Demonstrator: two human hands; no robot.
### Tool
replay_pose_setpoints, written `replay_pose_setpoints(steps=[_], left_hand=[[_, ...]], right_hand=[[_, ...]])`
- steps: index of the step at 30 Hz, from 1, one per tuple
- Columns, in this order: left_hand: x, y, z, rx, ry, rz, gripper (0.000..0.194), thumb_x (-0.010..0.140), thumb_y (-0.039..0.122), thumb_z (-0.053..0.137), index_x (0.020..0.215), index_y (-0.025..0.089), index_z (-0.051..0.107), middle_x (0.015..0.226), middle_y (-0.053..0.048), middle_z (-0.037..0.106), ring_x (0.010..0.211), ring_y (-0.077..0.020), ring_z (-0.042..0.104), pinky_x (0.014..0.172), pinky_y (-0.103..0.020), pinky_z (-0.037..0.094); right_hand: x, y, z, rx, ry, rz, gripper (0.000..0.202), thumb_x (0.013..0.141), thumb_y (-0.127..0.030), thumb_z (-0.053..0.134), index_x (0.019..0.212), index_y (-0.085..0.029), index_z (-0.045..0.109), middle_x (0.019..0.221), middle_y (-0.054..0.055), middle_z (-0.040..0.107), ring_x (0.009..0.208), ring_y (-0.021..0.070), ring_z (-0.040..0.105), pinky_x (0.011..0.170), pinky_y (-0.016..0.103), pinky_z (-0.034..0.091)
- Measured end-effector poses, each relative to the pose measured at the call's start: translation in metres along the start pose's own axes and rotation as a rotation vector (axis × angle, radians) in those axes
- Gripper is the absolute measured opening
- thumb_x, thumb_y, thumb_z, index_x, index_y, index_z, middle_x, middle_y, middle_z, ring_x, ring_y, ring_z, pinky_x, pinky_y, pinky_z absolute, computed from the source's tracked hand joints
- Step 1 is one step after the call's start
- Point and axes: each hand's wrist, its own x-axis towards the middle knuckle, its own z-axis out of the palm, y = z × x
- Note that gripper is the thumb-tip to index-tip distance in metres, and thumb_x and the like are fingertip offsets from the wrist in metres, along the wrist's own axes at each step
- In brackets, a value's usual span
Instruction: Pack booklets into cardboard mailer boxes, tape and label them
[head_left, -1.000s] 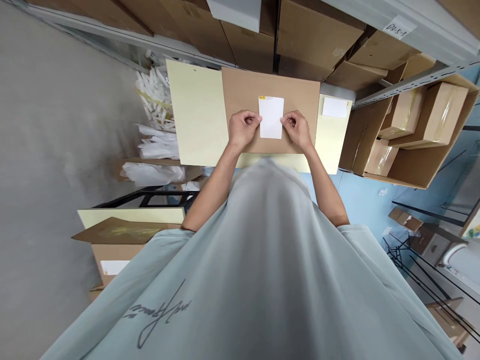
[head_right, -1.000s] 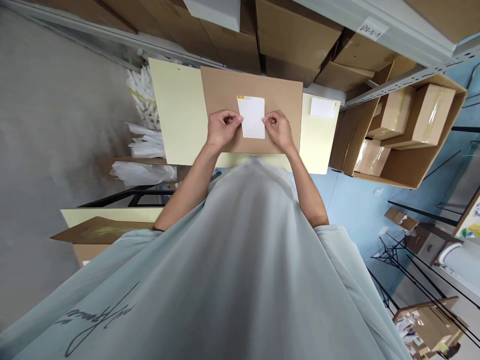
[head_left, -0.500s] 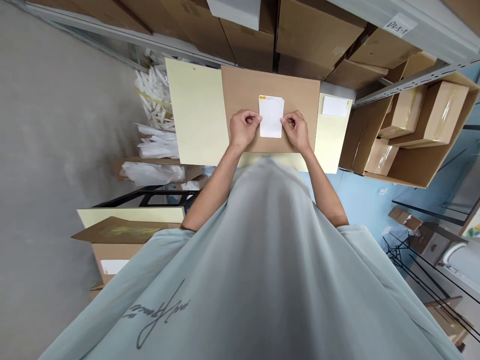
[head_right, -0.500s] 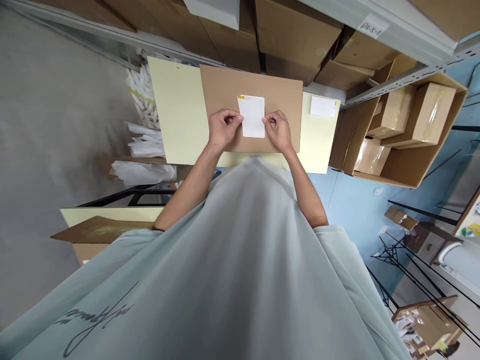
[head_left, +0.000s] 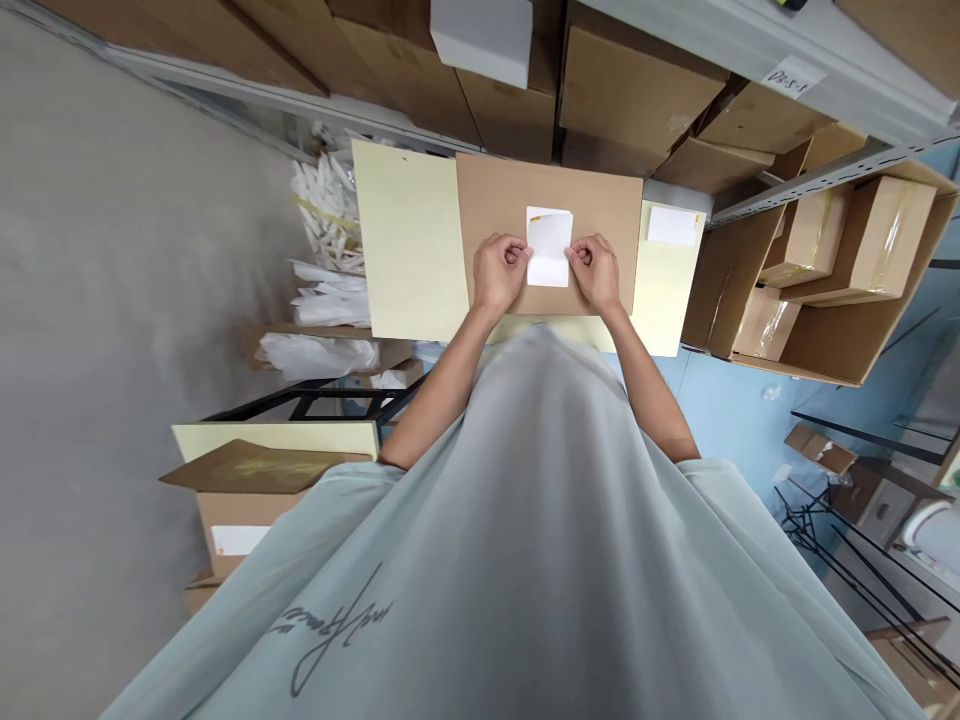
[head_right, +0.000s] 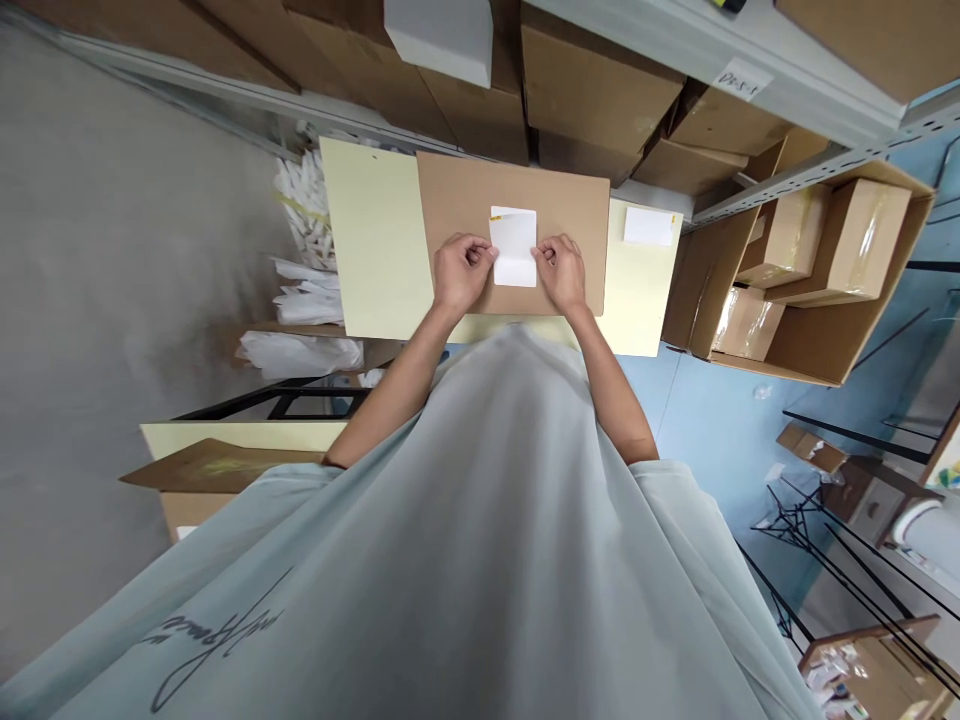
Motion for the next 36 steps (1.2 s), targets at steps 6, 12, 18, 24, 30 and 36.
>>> replay_pose_setpoints(steps=[6, 12, 18, 24, 30, 36], left_hand=[[-0.003, 0.007, -0.002, 0.143, -0.051, 0.067, 0.043, 0.072, 0.019, 0.101, 0.104, 0.027, 0.072, 0.107, -0.007, 0.074, 0.106, -0.0297, 0.067, 0.109, -0.05, 0.056], [0.005, 0.012, -0.005, 0.151, -0.078, 0.026, 0.036, 0.077, 0.023, 0.098, 0.097, 0.027, 0.069, 0.094, -0.003, 0.071, 0.096, -0.0281, 0.066, 0.1, -0.046, 0.055], [0.02, 0.021, -0.007, 0.229, -0.07, -0.094, 0.03, 0.082, 0.033, 0.097, 0.083, 0.026, 0.068, 0.088, -0.002, 0.077, 0.088, -0.0267, 0.07, 0.091, -0.043, 0.053], [0.027, 0.019, -0.003, 0.281, -0.06, -0.091, 0.034, 0.08, 0.043, 0.099, 0.079, 0.026, 0.069, 0.09, -0.005, 0.081, 0.093, -0.029, 0.074, 0.096, -0.043, 0.056], [0.036, 0.009, 0.004, 0.292, 0.024, -0.106, 0.045, 0.077, 0.055, 0.099, 0.071, 0.027, 0.064, 0.081, -0.008, 0.076, 0.096, -0.0343, 0.075, 0.096, -0.047, 0.059], [0.066, 0.005, -0.003, 0.158, -0.004, -0.086, 0.034, 0.083, 0.054, 0.093, 0.075, 0.027, 0.075, 0.057, -0.004, 0.059, 0.096, -0.0354, 0.075, 0.098, -0.049, 0.062]], right_hand=[[0.003, 0.005, -0.003, -0.093, -0.058, -0.052, 0.03, 0.088, -0.038, 0.096, 0.098, -0.027, 0.07, 0.107, 0.006, 0.068, 0.108, 0.0283, 0.063, 0.113, 0.051, 0.055], [0.008, -0.006, -0.001, -0.198, -0.037, 0.02, 0.024, 0.09, -0.028, 0.091, 0.093, -0.026, 0.068, 0.103, 0.004, 0.071, 0.103, 0.0269, 0.066, 0.106, 0.047, 0.058], [0.016, -0.024, -0.003, -0.29, -0.037, 0.138, 0.026, 0.099, -0.036, 0.085, 0.085, -0.025, 0.066, 0.108, 0.007, 0.079, 0.101, 0.0264, 0.072, 0.101, 0.044, 0.059], [0.022, -0.016, 0.004, -0.306, -0.003, 0.149, 0.034, 0.104, -0.05, 0.08, 0.083, -0.026, 0.068, 0.103, 0.009, 0.082, 0.104, 0.0306, 0.076, 0.103, 0.048, 0.061], [0.031, -0.017, 0.012, -0.35, 0.034, 0.207, 0.049, 0.106, -0.067, 0.075, 0.083, -0.024, 0.074, 0.1, 0.018, 0.083, 0.118, 0.0403, 0.079, 0.109, 0.056, 0.06], [0.047, -0.013, 0.013, -0.321, 0.106, 0.206, 0.053, 0.109, -0.069, 0.069, 0.089, -0.02, 0.079, 0.101, 0.022, 0.082, 0.121, 0.0433, 0.078, 0.113, 0.062, 0.058]])
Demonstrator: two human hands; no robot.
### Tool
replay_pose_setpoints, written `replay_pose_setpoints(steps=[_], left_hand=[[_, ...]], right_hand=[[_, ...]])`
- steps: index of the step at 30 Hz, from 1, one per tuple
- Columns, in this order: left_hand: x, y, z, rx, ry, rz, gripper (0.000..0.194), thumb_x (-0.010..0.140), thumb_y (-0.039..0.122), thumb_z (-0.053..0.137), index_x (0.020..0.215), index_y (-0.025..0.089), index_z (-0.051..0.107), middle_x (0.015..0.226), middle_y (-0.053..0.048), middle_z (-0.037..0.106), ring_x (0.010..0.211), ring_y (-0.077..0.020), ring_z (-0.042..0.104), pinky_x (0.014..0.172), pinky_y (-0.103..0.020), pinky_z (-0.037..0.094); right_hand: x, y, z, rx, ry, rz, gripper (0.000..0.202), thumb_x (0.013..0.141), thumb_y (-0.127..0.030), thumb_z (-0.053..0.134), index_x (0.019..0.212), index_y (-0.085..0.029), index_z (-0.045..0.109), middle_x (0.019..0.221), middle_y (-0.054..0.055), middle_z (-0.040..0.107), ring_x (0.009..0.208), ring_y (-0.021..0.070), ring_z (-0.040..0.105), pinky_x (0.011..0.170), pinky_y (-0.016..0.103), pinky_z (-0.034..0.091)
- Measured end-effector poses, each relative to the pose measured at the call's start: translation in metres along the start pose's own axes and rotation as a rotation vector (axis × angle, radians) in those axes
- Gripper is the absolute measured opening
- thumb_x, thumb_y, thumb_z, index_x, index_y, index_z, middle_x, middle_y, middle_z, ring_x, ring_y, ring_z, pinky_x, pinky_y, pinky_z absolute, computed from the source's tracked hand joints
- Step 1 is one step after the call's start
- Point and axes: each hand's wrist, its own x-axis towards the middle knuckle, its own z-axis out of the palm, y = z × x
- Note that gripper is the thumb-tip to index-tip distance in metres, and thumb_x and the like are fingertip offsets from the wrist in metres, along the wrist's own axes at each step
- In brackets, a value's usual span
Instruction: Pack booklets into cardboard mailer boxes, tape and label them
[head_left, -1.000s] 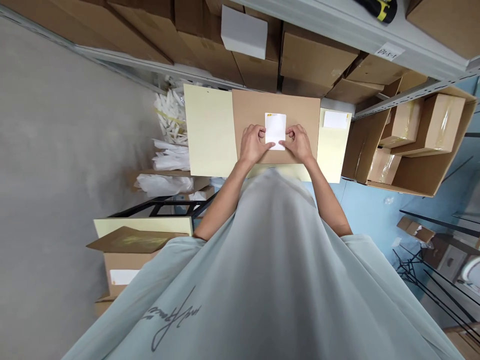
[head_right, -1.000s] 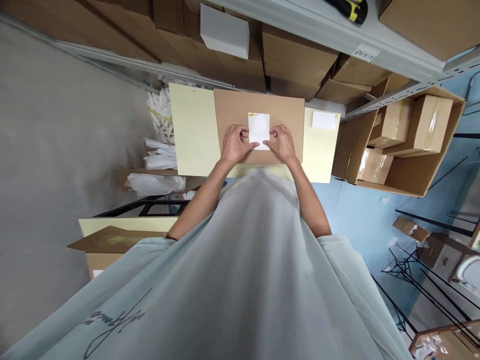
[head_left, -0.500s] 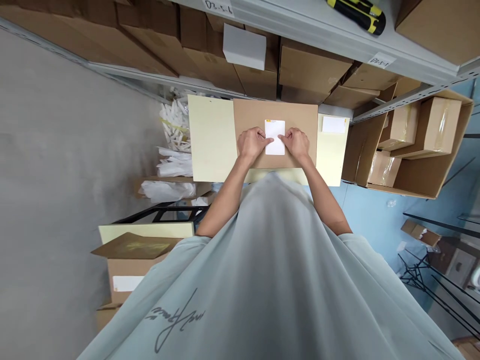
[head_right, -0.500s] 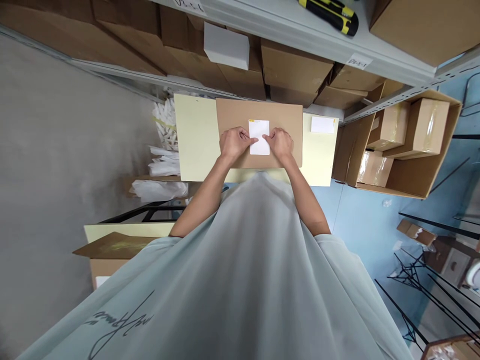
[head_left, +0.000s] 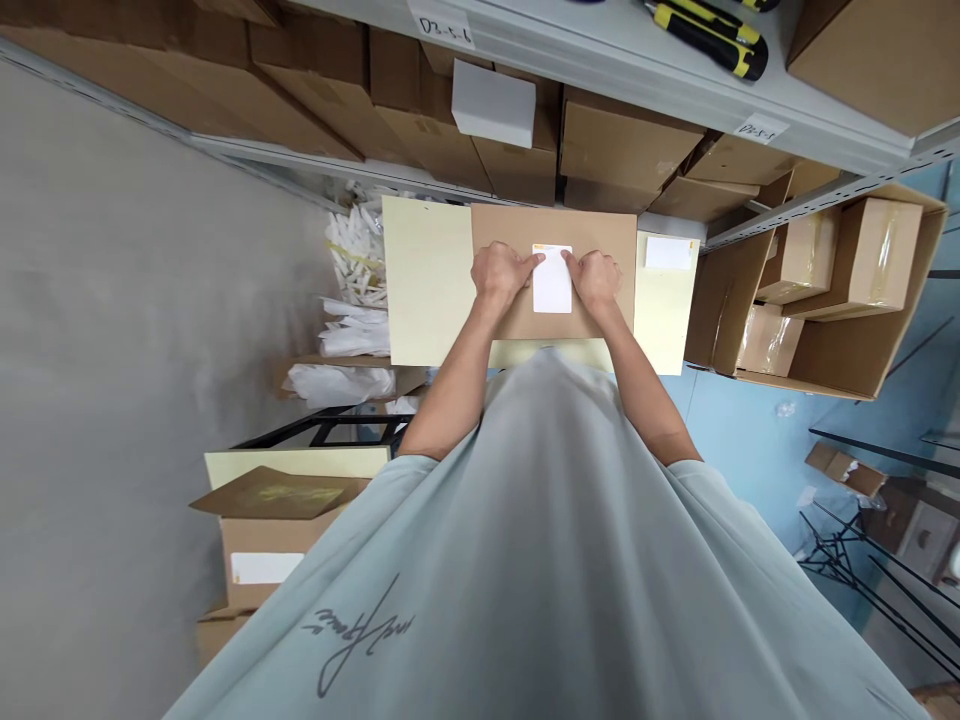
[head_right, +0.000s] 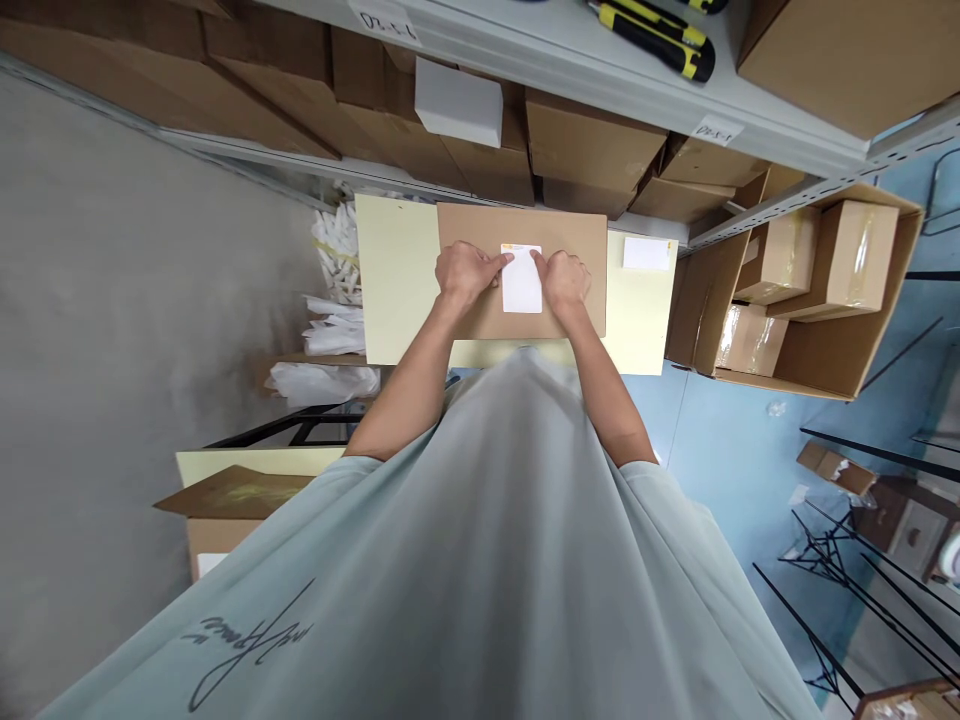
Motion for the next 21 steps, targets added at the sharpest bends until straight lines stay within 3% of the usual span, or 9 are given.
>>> replay_pose_setpoints(steps=[7, 13, 16, 18, 21], left_hand=[[0.017, 0.004, -0.004, -0.038, -0.058, -0.015, 0.033, 0.081, 0.051, 0.098, 0.074, 0.026, 0.078, 0.054, -0.003, 0.055, 0.093, -0.0351, 0.075, 0.103, -0.049, 0.061], [-0.005, 0.025, -0.013, 0.125, -0.083, -0.156, 0.046, 0.104, 0.054, 0.075, 0.071, 0.022, 0.073, 0.06, -0.006, 0.065, 0.082, -0.0289, 0.071, 0.096, -0.041, 0.058], [-0.018, 0.029, -0.016, 0.165, -0.091, -0.13, 0.051, 0.109, 0.053, 0.068, 0.07, 0.021, 0.07, 0.068, -0.007, 0.071, 0.077, -0.0254, 0.069, 0.096, -0.038, 0.056], [-0.029, 0.026, -0.014, 0.168, -0.048, -0.076, 0.046, 0.112, 0.048, 0.062, 0.076, 0.021, 0.072, 0.078, -0.009, 0.076, 0.083, -0.0261, 0.072, 0.098, -0.039, 0.055], [-0.049, 0.016, -0.008, 0.125, 0.041, 0.048, 0.04, 0.118, 0.04, 0.046, 0.107, 0.017, 0.077, 0.105, -0.015, 0.083, 0.105, -0.0302, 0.076, 0.108, -0.042, 0.055]], right_hand=[[0.01, -0.002, 0.002, 0.085, 0.025, 0.002, 0.055, 0.111, -0.07, 0.065, 0.099, -0.018, 0.08, 0.11, 0.025, 0.082, 0.126, 0.0447, 0.076, 0.114, 0.065, 0.056], [-0.002, -0.007, -0.008, -0.075, -0.045, 0.027, 0.051, 0.115, -0.061, 0.059, 0.097, -0.018, 0.079, 0.11, 0.023, 0.083, 0.122, 0.04, 0.075, 0.112, 0.057, 0.056], [-0.014, -0.005, -0.014, -0.133, -0.114, 0.004, 0.049, 0.118, -0.057, 0.056, 0.094, -0.02, 0.077, 0.11, 0.018, 0.083, 0.119, 0.0366, 0.076, 0.111, 0.052, 0.055], [-0.024, -0.001, -0.015, -0.106, -0.117, -0.025, 0.046, 0.12, -0.053, 0.052, 0.099, -0.021, 0.077, 0.111, 0.015, 0.082, 0.115, 0.0335, 0.076, 0.111, 0.048, 0.055], [-0.043, 0.01, -0.014, 0.01, -0.039, -0.115, 0.047, 0.123, -0.045, 0.037, 0.126, -0.019, 0.076, 0.129, 0.016, 0.079, 0.121, 0.0297, 0.074, 0.115, 0.046, 0.056]])
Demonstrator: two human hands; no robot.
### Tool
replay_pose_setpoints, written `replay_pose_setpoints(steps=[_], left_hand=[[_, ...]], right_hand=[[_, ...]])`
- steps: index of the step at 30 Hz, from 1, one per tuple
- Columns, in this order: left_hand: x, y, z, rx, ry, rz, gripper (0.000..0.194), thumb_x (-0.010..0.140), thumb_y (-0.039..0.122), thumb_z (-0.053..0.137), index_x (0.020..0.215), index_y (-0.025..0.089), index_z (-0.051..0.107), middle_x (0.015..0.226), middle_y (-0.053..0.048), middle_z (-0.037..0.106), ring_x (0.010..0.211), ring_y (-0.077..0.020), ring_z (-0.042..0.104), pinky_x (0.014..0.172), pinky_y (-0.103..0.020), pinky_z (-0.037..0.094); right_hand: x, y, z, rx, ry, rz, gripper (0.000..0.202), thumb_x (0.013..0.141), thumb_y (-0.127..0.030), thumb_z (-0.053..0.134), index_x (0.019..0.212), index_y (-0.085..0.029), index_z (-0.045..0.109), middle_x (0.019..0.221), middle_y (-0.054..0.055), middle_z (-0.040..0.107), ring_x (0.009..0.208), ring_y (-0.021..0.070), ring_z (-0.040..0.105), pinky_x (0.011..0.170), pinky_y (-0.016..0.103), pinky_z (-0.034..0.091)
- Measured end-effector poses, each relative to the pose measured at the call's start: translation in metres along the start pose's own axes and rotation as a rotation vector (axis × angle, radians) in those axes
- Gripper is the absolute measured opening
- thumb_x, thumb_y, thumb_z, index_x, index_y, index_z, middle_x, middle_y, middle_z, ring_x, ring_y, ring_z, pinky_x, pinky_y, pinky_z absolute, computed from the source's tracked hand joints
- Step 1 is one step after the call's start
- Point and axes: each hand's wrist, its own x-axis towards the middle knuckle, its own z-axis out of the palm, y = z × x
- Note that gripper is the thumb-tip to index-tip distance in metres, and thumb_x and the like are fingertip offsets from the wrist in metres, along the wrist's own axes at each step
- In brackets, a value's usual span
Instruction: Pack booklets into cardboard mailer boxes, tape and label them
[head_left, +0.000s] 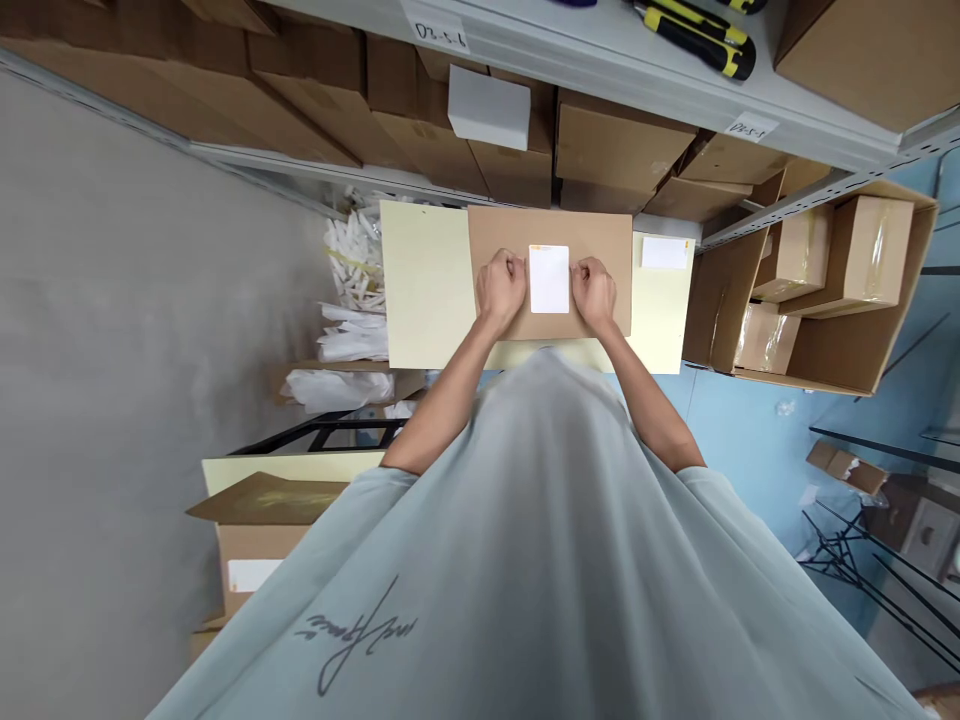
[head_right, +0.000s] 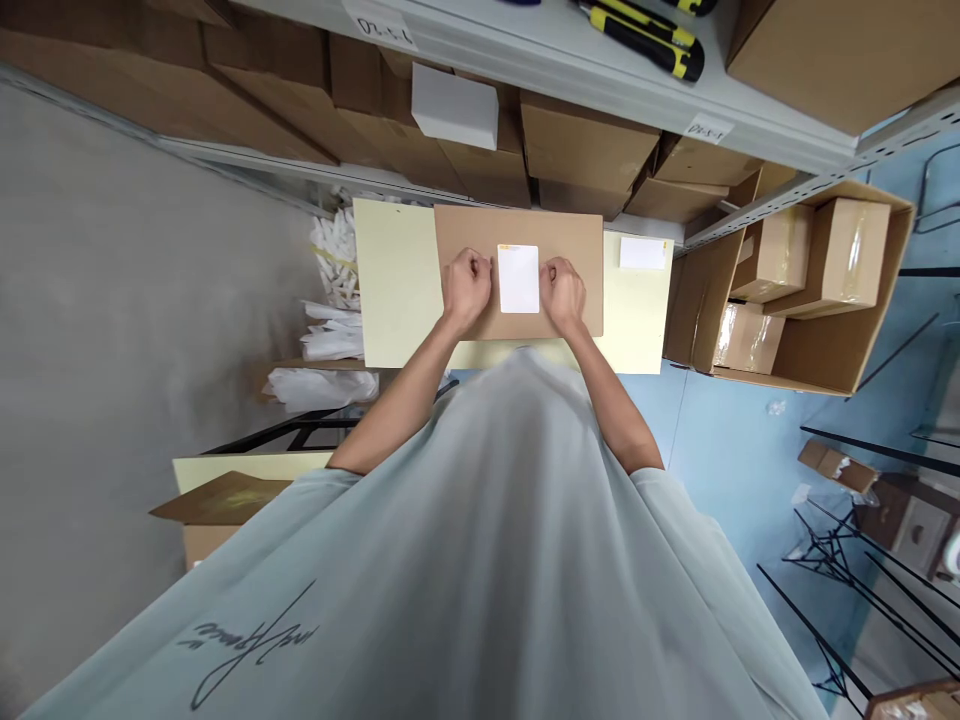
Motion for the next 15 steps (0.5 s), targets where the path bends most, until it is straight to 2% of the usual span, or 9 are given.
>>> replay_pose_setpoints(steps=[2, 3, 6, 8, 10, 15], left_hand=[[-0.013, -0.003, 0.005, -0.039, 0.017, 0.148, 0.047, 0.119, 0.041, 0.038, 0.134, 0.014, 0.074, 0.135, -0.022, 0.08, 0.131, -0.0329, 0.072, 0.122, -0.045, 0.051], [-0.018, -0.004, 0.007, -0.041, -0.002, 0.233, 0.053, 0.12, 0.044, 0.036, 0.146, 0.012, 0.069, 0.151, -0.024, 0.074, 0.146, -0.0341, 0.066, 0.13, -0.048, 0.045], [-0.024, -0.002, 0.015, 0.009, -0.141, 0.423, 0.07, 0.119, 0.054, 0.035, 0.17, 0.011, 0.054, 0.182, -0.022, 0.049, 0.177, -0.0367, 0.032, 0.147, -0.055, 0.017], [-0.023, -0.001, 0.02, 0.047, -0.216, 0.44, 0.077, 0.118, 0.058, 0.033, 0.178, 0.011, 0.046, 0.189, -0.019, 0.039, 0.182, -0.0369, 0.019, 0.148, -0.058, 0.002], [-0.02, -0.001, 0.024, 0.073, -0.231, 0.41, 0.081, 0.118, 0.06, 0.031, 0.181, 0.009, 0.04, 0.191, -0.019, 0.032, 0.183, -0.0365, 0.014, 0.148, -0.058, -0.006], [-0.018, -0.006, 0.028, 0.119, -0.224, 0.376, 0.085, 0.118, 0.059, 0.029, 0.185, 0.007, 0.03, 0.194, -0.019, 0.023, 0.184, -0.0356, 0.009, 0.147, -0.061, -0.01]], right_hand=[[-0.011, 0.004, 0.004, 0.029, 0.047, -0.114, 0.054, 0.123, -0.045, 0.03, 0.148, -0.018, 0.069, 0.152, 0.02, 0.071, 0.141, 0.0305, 0.067, 0.127, 0.049, 0.051], [-0.014, 0.005, 0.007, 0.014, 0.048, -0.177, 0.058, 0.123, -0.047, 0.029, 0.158, -0.017, 0.064, 0.165, 0.021, 0.064, 0.154, 0.0315, 0.059, 0.134, 0.052, 0.045], [-0.017, 0.005, 0.016, -0.101, -0.033, -0.313, 0.071, 0.122, -0.054, 0.023, 0.179, -0.017, 0.043, 0.189, 0.016, 0.039, 0.179, 0.032, 0.026, 0.147, 0.059, 0.023], [-0.014, 0.004, 0.022, -0.168, -0.109, -0.341, 0.075, 0.122, -0.055, 0.017, 0.185, -0.017, 0.033, 0.194, 0.013, 0.03, 0.184, 0.0299, 0.015, 0.149, 0.06, 0.013], [-0.011, 0.004, 0.025, -0.208, -0.154, -0.346, 0.075, 0.122, -0.053, 0.013, 0.187, -0.018, 0.028, 0.195, 0.011, 0.026, 0.185, 0.0284, 0.011, 0.15, 0.061, 0.008], [-0.012, 0.008, 0.026, -0.285, -0.151, -0.313, 0.075, 0.122, -0.049, 0.013, 0.188, -0.013, 0.023, 0.197, 0.011, 0.02, 0.185, 0.0286, 0.009, 0.15, 0.06, 0.002]])
